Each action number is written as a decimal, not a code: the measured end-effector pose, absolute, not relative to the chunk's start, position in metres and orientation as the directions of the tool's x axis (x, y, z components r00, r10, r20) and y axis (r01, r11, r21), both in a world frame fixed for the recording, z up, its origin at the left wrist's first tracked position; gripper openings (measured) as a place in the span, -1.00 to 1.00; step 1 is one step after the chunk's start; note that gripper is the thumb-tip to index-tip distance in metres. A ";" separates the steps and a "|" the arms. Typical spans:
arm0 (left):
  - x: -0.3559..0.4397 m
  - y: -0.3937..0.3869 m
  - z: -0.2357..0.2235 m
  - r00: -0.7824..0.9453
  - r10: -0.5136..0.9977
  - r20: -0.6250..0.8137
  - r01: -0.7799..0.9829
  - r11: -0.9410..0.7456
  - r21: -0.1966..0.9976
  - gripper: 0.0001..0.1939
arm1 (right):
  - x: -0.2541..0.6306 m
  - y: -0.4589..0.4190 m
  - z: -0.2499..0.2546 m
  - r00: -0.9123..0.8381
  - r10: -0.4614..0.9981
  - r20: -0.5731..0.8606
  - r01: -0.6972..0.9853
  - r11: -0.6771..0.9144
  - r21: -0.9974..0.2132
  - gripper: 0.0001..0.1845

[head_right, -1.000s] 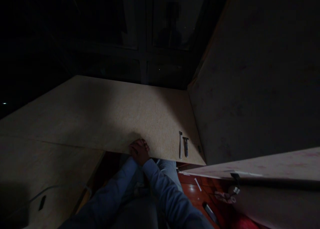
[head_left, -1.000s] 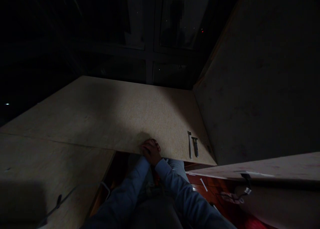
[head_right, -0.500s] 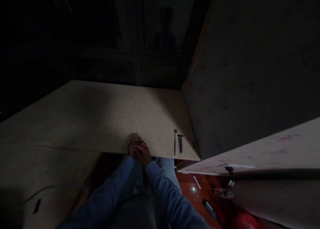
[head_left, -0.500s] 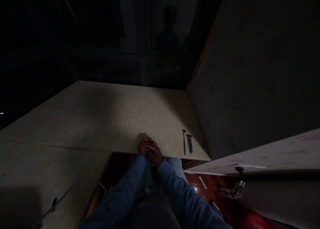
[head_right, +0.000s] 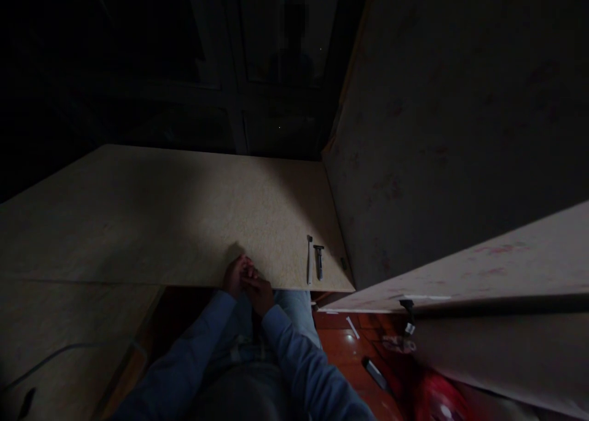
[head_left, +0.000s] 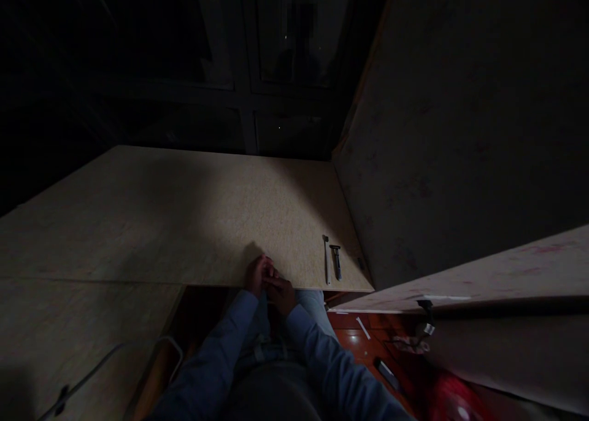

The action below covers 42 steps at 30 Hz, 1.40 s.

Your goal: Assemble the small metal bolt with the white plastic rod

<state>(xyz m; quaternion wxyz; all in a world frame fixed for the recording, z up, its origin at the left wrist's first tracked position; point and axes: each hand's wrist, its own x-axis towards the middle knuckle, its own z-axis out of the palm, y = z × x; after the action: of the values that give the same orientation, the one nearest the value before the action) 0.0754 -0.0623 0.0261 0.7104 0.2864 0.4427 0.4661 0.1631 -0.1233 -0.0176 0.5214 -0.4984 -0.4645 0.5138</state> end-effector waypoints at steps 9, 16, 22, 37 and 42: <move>0.081 -0.063 0.030 0.091 0.968 -0.234 -0.185 0.247 0.951 -0.60 | 0.169 -0.117 -0.012 0.028 0.976 -0.215 -0.332 -0.194 -0.923 -0.79; 0.087 -0.064 0.034 0.056 0.973 -0.224 -0.147 0.230 0.962 -0.65 | 0.180 -0.112 -0.008 -0.100 0.949 -0.300 -0.534 -0.306 -0.788 -0.65; 0.086 -0.065 0.036 0.054 0.976 -0.211 -0.129 0.216 0.968 -0.67 | 0.186 -0.114 -0.004 -0.164 0.938 -0.306 -0.597 -0.341 -0.726 -0.61; 0.081 -0.070 0.025 0.188 0.968 -0.164 -0.056 0.178 0.983 -0.60 | 0.215 -0.163 0.025 -0.095 0.919 -0.383 -0.421 -0.385 -0.821 -0.58; 0.082 -0.069 0.022 0.242 0.956 -0.164 -0.066 0.184 0.981 -0.57 | 0.272 -0.172 0.049 0.106 0.928 -0.358 -0.328 -0.308 -0.893 -0.55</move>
<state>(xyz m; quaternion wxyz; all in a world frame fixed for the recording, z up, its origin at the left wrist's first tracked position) 0.0820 -0.0689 0.0222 0.6192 0.4873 0.4569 0.4127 0.2722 -0.1719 0.0494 0.5172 -0.5345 -0.2806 0.6067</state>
